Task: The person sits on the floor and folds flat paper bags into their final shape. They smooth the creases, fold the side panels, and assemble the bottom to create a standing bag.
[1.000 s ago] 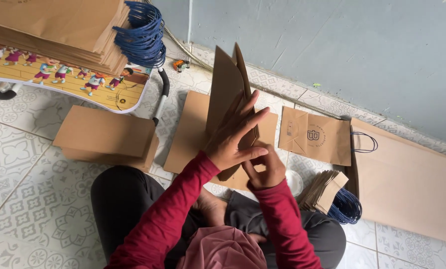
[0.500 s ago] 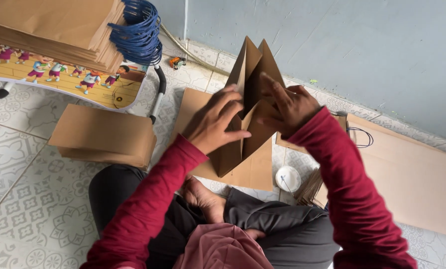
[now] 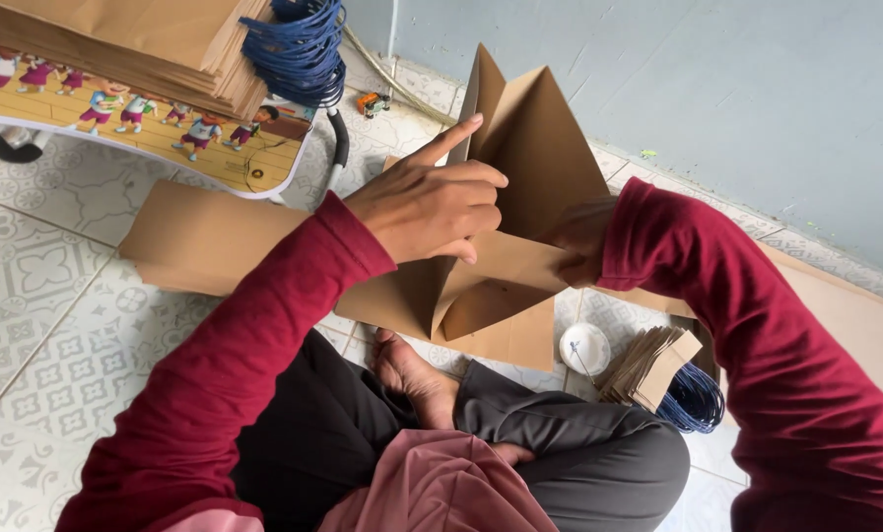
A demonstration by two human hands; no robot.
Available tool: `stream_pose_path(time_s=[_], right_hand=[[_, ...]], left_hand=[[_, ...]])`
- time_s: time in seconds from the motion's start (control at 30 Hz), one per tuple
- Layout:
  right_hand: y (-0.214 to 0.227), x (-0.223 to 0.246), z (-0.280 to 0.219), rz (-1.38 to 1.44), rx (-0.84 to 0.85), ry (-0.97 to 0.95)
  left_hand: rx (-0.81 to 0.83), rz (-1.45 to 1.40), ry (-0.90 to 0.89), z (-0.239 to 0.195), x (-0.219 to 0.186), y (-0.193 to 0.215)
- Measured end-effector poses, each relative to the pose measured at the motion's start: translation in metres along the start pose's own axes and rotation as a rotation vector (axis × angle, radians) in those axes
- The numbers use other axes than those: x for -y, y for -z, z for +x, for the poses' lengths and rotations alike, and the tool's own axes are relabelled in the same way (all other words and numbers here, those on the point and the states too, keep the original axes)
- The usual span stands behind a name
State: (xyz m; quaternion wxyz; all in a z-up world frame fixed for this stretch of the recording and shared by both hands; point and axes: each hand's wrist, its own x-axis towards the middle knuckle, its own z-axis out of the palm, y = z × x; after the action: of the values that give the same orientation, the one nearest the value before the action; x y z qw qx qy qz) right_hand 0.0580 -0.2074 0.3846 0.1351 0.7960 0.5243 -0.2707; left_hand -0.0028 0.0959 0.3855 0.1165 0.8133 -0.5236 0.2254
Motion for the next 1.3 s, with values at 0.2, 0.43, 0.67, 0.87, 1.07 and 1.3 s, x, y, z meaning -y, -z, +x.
stream_pose_path(time_s=[0.2, 0.43, 0.67, 0.87, 1.07, 1.3], right_hand=[[0.021, 0.010, -0.021, 0.195, 0.097, -0.066], [-0.031, -0.026, -0.040, 0.468, -0.366, -0.283], [-0.034, 0.009, -0.034, 0.019, -1.052, -0.076], [-0.064, 0.036, -0.022, -0.404, -1.183, -0.125], [-0.061, 0.068, -0.018, -0.372, -1.149, -0.131], [-0.063, 0.062, -0.014, -0.391, -1.198, -0.129]], left_hand=[[0.056, -0.021, 0.094, -0.008, 0.006, 0.004], [-0.051, -0.044, 0.208, -0.013, -0.010, 0.001], [-0.229, 0.012, 0.179, -0.015, -0.014, -0.027], [-0.237, 0.097, 0.218, -0.025, -0.024, -0.054], [-0.183, 0.123, 0.193, -0.032, -0.044, -0.063], [-0.284, 0.113, 0.210, -0.027, -0.053, -0.079]])
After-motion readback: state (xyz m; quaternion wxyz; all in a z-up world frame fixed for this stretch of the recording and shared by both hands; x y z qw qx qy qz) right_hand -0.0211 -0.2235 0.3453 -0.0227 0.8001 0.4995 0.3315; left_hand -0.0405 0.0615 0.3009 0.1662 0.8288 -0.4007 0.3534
